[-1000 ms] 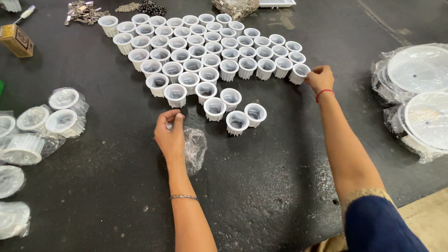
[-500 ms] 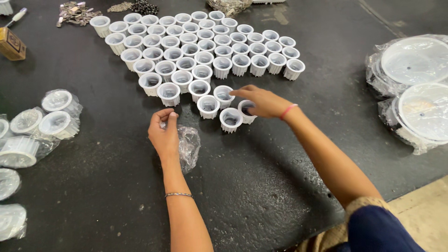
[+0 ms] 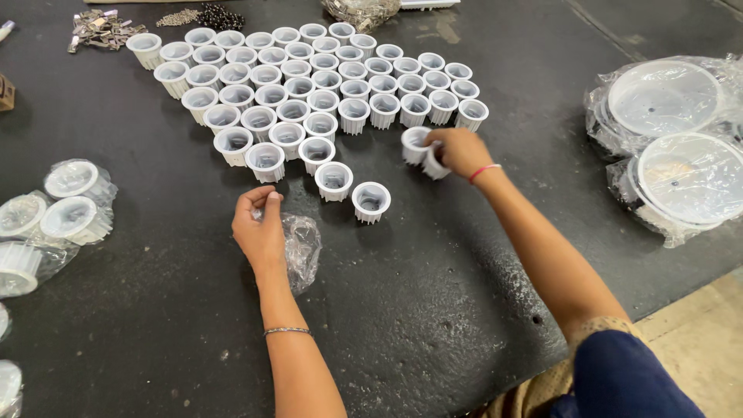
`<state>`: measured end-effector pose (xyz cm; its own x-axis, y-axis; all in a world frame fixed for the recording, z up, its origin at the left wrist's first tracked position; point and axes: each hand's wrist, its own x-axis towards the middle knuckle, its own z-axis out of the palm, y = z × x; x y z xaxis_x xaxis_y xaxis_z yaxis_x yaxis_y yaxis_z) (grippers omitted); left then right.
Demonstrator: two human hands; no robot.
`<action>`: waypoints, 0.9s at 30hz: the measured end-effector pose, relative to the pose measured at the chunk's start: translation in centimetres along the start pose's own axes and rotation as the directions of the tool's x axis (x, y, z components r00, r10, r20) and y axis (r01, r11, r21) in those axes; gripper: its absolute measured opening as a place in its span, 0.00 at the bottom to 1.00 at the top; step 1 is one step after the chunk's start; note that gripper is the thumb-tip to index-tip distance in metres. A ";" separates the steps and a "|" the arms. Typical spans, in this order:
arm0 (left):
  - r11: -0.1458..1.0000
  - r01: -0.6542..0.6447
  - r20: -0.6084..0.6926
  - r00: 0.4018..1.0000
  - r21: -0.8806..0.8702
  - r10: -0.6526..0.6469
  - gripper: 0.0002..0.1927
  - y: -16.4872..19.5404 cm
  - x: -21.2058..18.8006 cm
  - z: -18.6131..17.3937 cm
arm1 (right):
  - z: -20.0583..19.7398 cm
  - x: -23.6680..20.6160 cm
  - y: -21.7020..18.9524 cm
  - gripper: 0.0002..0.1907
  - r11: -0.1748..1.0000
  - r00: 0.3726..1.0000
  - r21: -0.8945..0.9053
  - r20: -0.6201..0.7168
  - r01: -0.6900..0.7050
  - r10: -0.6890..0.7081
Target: The person picks white plastic cup-shaped components from a large grid arrangement on the workbench, pairs and presses two parts together, and slides each assembled part into a clear plastic bag, placing the bagged parts in a pile on the left side of the bench.
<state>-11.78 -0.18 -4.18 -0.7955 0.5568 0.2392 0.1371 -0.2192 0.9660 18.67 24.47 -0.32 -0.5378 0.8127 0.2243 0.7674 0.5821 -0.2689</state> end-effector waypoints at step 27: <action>0.996 -0.081 -0.018 0.996 0.039 0.082 0.08 -1.1 0.6 -0.2 | -1.9 -6.0 -8.5 0.12 0.883 0.984 0.435 -0.063 0.175 -0.164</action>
<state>-12.57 0.26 -5.12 -0.7922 0.5222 0.3156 0.2239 -0.2324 0.9465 16.07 14.59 2.41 -0.6333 0.7030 0.3237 0.4318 0.6681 -0.6060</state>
